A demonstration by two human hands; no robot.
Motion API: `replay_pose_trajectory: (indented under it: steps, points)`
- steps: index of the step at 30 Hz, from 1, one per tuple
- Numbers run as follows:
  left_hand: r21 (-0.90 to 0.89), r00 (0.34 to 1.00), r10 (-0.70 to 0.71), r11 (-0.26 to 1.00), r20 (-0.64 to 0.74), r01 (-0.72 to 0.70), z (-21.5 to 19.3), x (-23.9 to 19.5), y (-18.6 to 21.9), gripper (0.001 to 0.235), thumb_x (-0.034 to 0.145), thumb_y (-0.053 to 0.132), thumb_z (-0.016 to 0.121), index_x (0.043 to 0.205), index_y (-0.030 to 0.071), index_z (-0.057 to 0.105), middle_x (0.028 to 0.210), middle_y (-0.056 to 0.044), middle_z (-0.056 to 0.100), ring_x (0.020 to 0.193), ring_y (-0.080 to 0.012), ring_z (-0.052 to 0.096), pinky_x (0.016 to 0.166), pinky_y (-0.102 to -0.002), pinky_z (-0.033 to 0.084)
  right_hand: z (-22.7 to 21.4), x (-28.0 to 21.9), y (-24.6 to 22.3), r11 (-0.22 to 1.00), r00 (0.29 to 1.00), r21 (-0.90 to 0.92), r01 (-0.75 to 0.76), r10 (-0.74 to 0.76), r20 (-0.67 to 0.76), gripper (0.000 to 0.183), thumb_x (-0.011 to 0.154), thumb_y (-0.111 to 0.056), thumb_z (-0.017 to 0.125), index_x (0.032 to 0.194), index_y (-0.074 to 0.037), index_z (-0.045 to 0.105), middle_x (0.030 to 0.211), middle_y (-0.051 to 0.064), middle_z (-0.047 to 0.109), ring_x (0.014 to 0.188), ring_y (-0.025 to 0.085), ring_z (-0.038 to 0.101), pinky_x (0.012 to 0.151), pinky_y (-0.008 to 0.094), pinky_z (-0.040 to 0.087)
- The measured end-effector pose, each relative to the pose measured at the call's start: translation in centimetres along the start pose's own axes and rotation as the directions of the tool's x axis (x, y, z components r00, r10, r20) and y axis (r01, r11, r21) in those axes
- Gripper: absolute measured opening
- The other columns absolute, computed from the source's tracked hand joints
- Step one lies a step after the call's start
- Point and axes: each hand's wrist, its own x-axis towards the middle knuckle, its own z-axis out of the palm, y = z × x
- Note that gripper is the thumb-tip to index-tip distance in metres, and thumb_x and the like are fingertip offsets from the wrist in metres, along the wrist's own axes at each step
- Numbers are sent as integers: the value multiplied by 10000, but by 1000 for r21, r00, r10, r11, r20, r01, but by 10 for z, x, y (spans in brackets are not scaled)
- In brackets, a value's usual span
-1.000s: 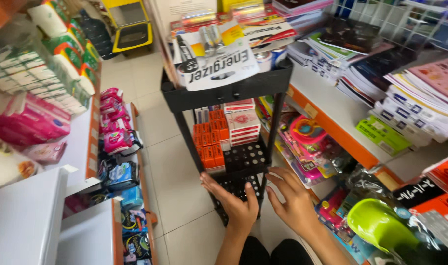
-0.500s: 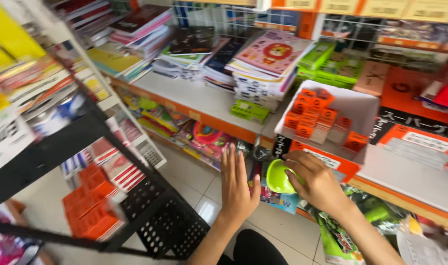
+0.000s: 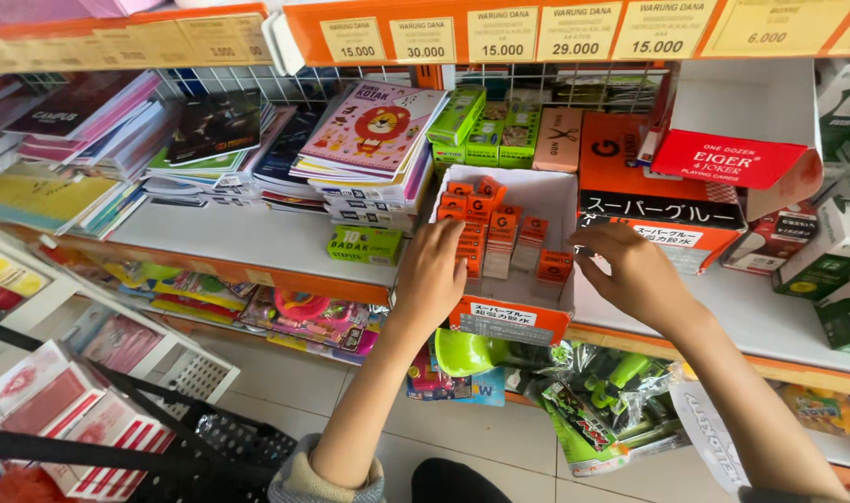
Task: The person organizes boxes of adhesives and card decks on a tiered rolling cart and a store shelf by hand.
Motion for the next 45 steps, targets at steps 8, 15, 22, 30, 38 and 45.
replay_pose_trajectory:
  steps: [8,15,22,30,38,45]
  points:
    - [81,974,-31,997,224,14,29,4,-28,313,672,206,763,961,217,644,896,56,605,856,-191,616,742,-389,477,23,11,4,990,963,-59,-126,136,233,369,764,-172,728,1131,-147,690,1071,64,709,1081,291,645,830,449,557]
    - [43,937,-39,999,346,25,-4,11,-13,296,730,81,746,1017,125,690,961,-34,648,926,-231,624,820,-385,453,55,1,26,959,971,-229,-168,201,129,232,708,-226,774,936,-239,731,911,-68,719,986,168,657,850,348,534]
    - [31,923,-29,999,383,19,-7,9,-8,316,735,96,764,1039,127,686,974,-30,627,973,-222,598,865,-398,394,67,-3,28,944,983,-315,-99,141,115,217,658,-189,805,859,-213,726,833,-49,704,957,157,639,856,323,512]
    - [-75,933,-15,996,359,45,-12,6,1,322,766,75,749,1075,102,663,1002,-54,620,1006,-245,606,899,-422,390,62,-5,17,927,989,-368,-76,118,93,239,654,-256,804,873,-223,715,848,-34,700,959,163,634,850,323,511]
    - [-315,980,-47,943,194,107,-51,-3,21,365,766,-43,684,1104,55,589,1064,-113,540,967,-388,634,825,-468,513,36,1,-15,970,988,-209,-122,139,69,288,699,-258,774,971,-194,707,965,16,710,979,234,661,840,397,541]
    - [-364,984,-142,915,111,173,-130,-26,43,248,909,30,581,1148,39,514,1172,-118,484,1062,-296,576,882,-412,512,-9,18,-99,985,986,139,98,-77,-151,219,865,-15,683,1082,-29,659,1102,100,644,1010,256,646,823,370,524]
